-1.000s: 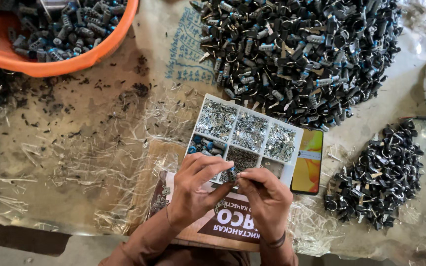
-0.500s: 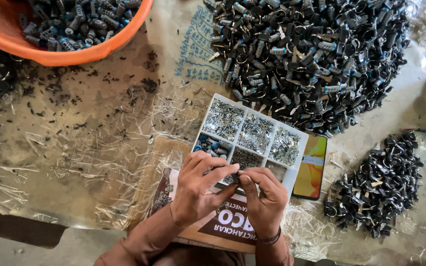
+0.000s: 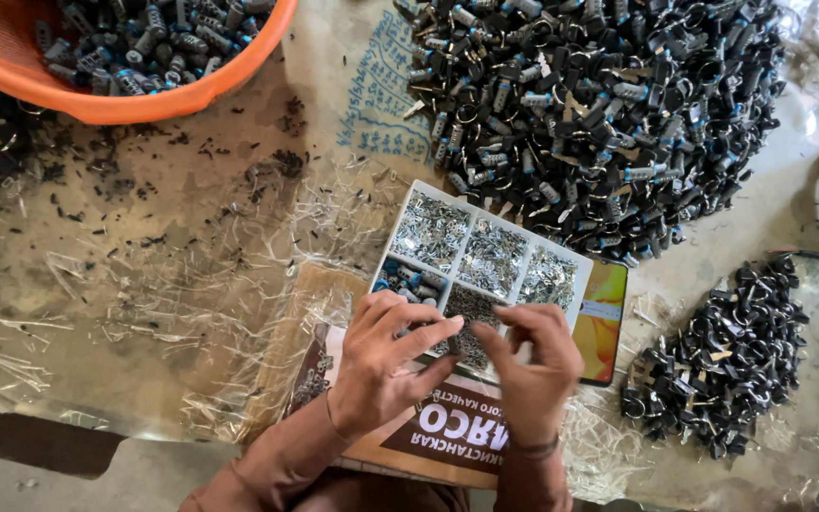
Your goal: The person sits at a work table and assembles small cylindrical connector components by hand. They pick small metal contact parts from a compartment box, fit them onto a connector body held in one hand, press them into place, and set finished assemblies aside, repeating the cycle with parts from piles on the table.
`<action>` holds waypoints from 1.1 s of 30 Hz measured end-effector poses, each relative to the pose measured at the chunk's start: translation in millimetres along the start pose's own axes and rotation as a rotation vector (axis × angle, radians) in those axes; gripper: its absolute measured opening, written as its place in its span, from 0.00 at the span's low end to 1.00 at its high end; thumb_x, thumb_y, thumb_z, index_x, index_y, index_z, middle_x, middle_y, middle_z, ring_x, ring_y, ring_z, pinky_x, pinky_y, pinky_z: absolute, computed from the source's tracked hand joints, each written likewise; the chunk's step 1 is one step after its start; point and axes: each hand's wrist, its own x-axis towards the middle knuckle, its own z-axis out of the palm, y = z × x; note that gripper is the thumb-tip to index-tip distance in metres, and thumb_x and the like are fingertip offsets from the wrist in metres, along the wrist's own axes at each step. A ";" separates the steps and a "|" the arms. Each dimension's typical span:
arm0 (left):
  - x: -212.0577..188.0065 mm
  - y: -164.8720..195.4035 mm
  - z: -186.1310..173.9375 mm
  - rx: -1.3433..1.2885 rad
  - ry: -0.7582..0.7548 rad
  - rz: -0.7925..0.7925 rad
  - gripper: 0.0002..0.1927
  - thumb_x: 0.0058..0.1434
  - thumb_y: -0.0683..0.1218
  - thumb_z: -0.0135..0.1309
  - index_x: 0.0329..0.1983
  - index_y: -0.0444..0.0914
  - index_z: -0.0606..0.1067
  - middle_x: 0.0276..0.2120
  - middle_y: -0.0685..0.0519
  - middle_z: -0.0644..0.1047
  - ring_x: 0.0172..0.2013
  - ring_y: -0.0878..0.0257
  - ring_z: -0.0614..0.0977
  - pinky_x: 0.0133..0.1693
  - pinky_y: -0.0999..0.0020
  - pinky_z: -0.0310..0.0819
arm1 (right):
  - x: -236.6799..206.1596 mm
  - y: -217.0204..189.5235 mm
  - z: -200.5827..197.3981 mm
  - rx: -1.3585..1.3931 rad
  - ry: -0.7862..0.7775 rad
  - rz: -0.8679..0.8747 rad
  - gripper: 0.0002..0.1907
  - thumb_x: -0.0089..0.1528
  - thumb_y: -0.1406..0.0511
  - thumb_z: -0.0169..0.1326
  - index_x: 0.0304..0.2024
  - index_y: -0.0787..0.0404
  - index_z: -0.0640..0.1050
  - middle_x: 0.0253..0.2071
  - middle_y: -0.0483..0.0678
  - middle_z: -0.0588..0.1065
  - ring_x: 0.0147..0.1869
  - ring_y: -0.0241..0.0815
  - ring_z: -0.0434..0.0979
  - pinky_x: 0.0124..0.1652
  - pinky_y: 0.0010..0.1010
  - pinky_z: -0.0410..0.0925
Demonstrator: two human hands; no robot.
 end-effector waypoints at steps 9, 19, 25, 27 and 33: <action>5.8 5.0 -3.9 0.036 -0.019 -0.027 0.22 0.54 0.45 0.69 0.53 0.43 0.81 0.46 0.55 0.78 0.47 0.56 0.75 0.53 0.60 0.68 | 2.0 -15.5 -0.6 -0.399 0.138 -0.329 0.09 0.58 0.67 0.68 0.40 0.60 0.84 0.36 0.44 0.77 0.41 0.38 0.70 0.40 0.29 0.63; 3.8 4.7 -3.1 0.054 -0.024 -0.032 0.24 0.50 0.44 0.70 0.52 0.42 0.81 0.46 0.54 0.78 0.47 0.55 0.76 0.53 0.58 0.68 | -20.1 -3.2 -1.1 0.376 -0.082 0.291 0.07 0.61 0.74 0.61 0.43 0.66 0.83 0.38 0.50 0.83 0.36 0.32 0.82 0.35 0.21 0.75; 3.1 2.2 0.9 0.061 0.006 0.016 0.23 0.53 0.46 0.72 0.53 0.41 0.80 0.45 0.54 0.77 0.45 0.58 0.75 0.53 0.61 0.67 | -17.7 -8.1 2.9 0.230 -0.112 0.001 0.06 0.61 0.73 0.63 0.40 0.68 0.82 0.40 0.49 0.80 0.42 0.33 0.79 0.41 0.21 0.72; 2.5 1.9 1.2 0.077 0.012 0.021 0.23 0.53 0.46 0.72 0.52 0.42 0.80 0.45 0.54 0.77 0.46 0.59 0.76 0.53 0.60 0.67 | -16.7 -7.8 3.8 0.292 -0.132 0.089 0.05 0.61 0.74 0.63 0.40 0.69 0.82 0.40 0.49 0.79 0.42 0.33 0.77 0.39 0.21 0.70; 1.5 1.3 0.9 0.083 0.003 0.030 0.24 0.51 0.46 0.71 0.52 0.42 0.80 0.44 0.55 0.77 0.46 0.58 0.75 0.54 0.59 0.66 | -18.2 -5.7 3.2 0.438 -0.127 0.163 0.05 0.64 0.76 0.59 0.43 0.70 0.81 0.43 0.49 0.76 0.42 0.32 0.75 0.40 0.21 0.71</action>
